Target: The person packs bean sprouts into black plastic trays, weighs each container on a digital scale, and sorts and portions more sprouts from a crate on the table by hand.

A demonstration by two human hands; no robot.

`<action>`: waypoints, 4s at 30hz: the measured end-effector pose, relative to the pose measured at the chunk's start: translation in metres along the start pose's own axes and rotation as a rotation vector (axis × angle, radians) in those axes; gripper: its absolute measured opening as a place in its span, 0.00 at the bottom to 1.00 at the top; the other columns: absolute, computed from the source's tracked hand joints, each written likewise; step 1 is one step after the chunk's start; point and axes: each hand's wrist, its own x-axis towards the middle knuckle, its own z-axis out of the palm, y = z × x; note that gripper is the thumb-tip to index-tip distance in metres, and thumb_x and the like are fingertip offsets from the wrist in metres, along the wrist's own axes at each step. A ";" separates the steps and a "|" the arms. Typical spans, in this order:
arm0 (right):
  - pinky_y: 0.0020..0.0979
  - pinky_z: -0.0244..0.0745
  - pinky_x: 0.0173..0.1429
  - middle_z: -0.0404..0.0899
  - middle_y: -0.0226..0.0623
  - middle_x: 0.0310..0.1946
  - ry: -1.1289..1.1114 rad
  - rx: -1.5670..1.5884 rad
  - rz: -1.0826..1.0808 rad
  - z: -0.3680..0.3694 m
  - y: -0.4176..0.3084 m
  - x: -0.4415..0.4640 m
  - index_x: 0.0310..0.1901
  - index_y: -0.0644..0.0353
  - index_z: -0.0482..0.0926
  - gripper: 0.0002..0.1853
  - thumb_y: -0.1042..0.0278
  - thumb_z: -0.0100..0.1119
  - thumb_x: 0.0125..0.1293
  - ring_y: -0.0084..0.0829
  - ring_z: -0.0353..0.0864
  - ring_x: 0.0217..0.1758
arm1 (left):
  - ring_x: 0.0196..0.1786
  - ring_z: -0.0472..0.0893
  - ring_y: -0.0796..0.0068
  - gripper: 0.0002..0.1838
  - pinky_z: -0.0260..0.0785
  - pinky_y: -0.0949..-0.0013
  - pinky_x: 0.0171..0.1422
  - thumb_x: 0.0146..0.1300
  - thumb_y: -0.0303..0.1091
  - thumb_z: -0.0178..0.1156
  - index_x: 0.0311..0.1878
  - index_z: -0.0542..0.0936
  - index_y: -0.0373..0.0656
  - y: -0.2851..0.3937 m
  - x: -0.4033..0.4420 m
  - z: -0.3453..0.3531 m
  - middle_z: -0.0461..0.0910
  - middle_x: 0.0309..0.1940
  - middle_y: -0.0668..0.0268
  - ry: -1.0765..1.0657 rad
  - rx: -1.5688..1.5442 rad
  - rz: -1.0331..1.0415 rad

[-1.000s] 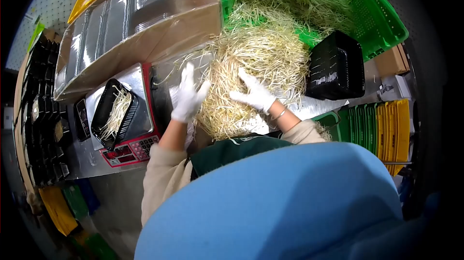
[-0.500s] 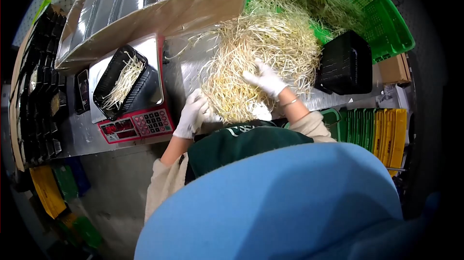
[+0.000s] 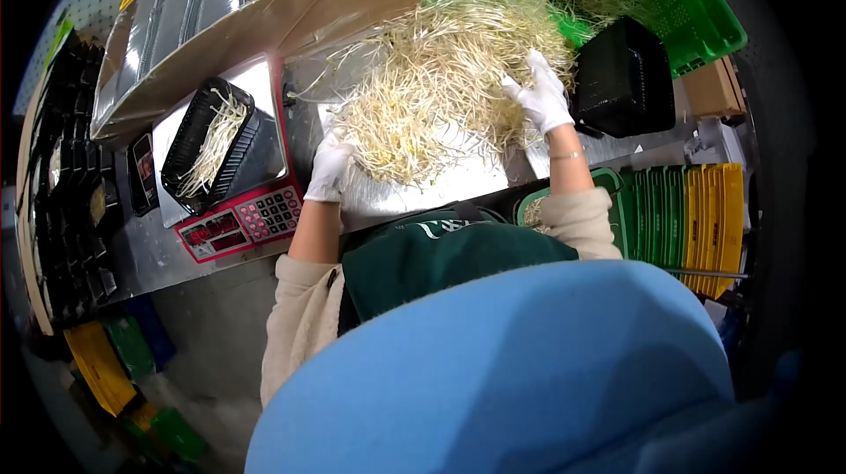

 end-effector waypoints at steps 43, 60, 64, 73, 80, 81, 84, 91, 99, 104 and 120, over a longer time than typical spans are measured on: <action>0.45 0.68 0.65 0.66 0.59 0.62 -0.146 -0.101 -0.205 0.105 -0.134 -0.027 0.73 0.56 0.49 0.52 0.46 0.66 0.51 0.52 0.66 0.66 | 0.64 0.68 0.68 0.31 0.57 0.71 0.69 0.63 0.24 0.50 0.71 0.59 0.35 0.008 -0.050 0.028 0.67 0.65 0.58 0.560 0.284 0.241; 0.27 0.73 0.57 0.76 0.31 0.54 -0.513 1.302 -0.032 0.000 -0.091 0.011 0.64 0.62 0.68 0.32 0.78 0.60 0.54 0.24 0.76 0.51 | 0.61 0.73 0.70 0.35 0.65 0.72 0.66 0.58 0.11 0.47 0.71 0.56 0.34 0.025 -0.010 0.036 0.70 0.62 0.58 0.036 0.209 0.304; 0.32 0.65 0.68 0.74 0.44 0.60 -0.493 0.728 -0.194 0.067 -0.055 0.014 0.66 0.60 0.66 0.33 0.72 0.57 0.55 0.34 0.72 0.63 | 0.55 0.76 0.72 0.32 0.67 0.71 0.61 0.60 0.16 0.47 0.70 0.58 0.34 0.035 -0.026 0.013 0.73 0.58 0.58 0.166 0.283 0.063; 0.41 0.59 0.71 0.58 0.57 0.68 -0.289 -0.293 -0.593 0.067 -0.125 -0.069 0.73 0.59 0.52 0.51 0.36 0.60 0.56 0.49 0.60 0.70 | 0.76 0.52 0.60 0.46 0.44 0.62 0.77 0.66 0.31 0.56 0.75 0.35 0.39 0.014 -0.043 0.066 0.44 0.75 0.48 0.232 0.356 0.369; 0.30 0.73 0.59 0.76 0.38 0.57 -0.531 1.176 0.105 0.060 -0.062 0.013 0.67 0.58 0.65 0.34 0.65 0.63 0.57 0.31 0.77 0.57 | 0.67 0.67 0.52 0.47 0.60 0.60 0.70 0.59 0.28 0.59 0.77 0.42 0.45 0.001 -0.031 0.050 0.53 0.72 0.46 0.287 1.007 0.468; 0.32 0.74 0.61 0.78 0.34 0.55 -0.525 1.036 0.068 0.031 -0.063 0.019 0.65 0.59 0.68 0.34 0.72 0.65 0.53 0.27 0.78 0.55 | 0.68 0.66 0.56 0.46 0.60 0.65 0.71 0.57 0.16 0.52 0.77 0.43 0.48 -0.009 -0.016 0.040 0.57 0.71 0.48 0.190 0.564 0.562; 0.30 0.74 0.60 0.78 0.32 0.54 -0.433 1.208 -0.043 0.017 -0.063 0.027 0.64 0.60 0.69 0.32 0.68 0.67 0.56 0.25 0.78 0.55 | 0.71 0.62 0.55 0.41 0.51 0.63 0.76 0.61 0.25 0.57 0.75 0.48 0.39 0.042 -0.022 0.069 0.56 0.71 0.45 0.315 0.844 0.716; 0.42 0.75 0.56 0.65 0.51 0.60 -0.148 -0.242 -0.313 0.082 -0.107 -0.010 0.73 0.61 0.49 0.54 0.54 0.70 0.47 0.48 0.67 0.62 | 0.74 0.52 0.42 0.58 0.42 0.51 0.77 0.46 0.58 0.70 0.74 0.52 0.37 0.037 0.043 0.098 0.54 0.71 0.42 0.345 1.548 0.368; 0.25 0.75 0.49 0.80 0.35 0.49 -0.566 1.356 0.044 0.021 -0.080 0.032 0.62 0.63 0.70 0.28 0.79 0.61 0.57 0.26 0.81 0.47 | 0.55 0.78 0.72 0.25 0.68 0.70 0.60 0.60 0.22 0.57 0.62 0.69 0.36 0.071 0.007 0.084 0.78 0.53 0.62 0.029 0.150 0.280; 0.27 0.73 0.54 0.82 0.37 0.48 -0.665 1.197 0.196 0.039 -0.079 0.021 0.61 0.66 0.70 0.28 0.73 0.64 0.59 0.27 0.80 0.51 | 0.53 0.79 0.69 0.30 0.71 0.70 0.59 0.57 0.20 0.50 0.67 0.65 0.33 0.053 -0.012 0.047 0.76 0.57 0.55 -0.144 -0.093 -0.019; 0.34 0.49 0.76 0.55 0.50 0.72 -0.363 0.750 -0.024 0.083 -0.058 0.001 0.71 0.67 0.53 0.40 0.62 0.63 0.64 0.39 0.53 0.76 | 0.59 0.72 0.66 0.36 0.66 0.65 0.63 0.62 0.26 0.53 0.73 0.53 0.37 0.036 -0.045 0.026 0.68 0.61 0.58 0.313 0.176 0.169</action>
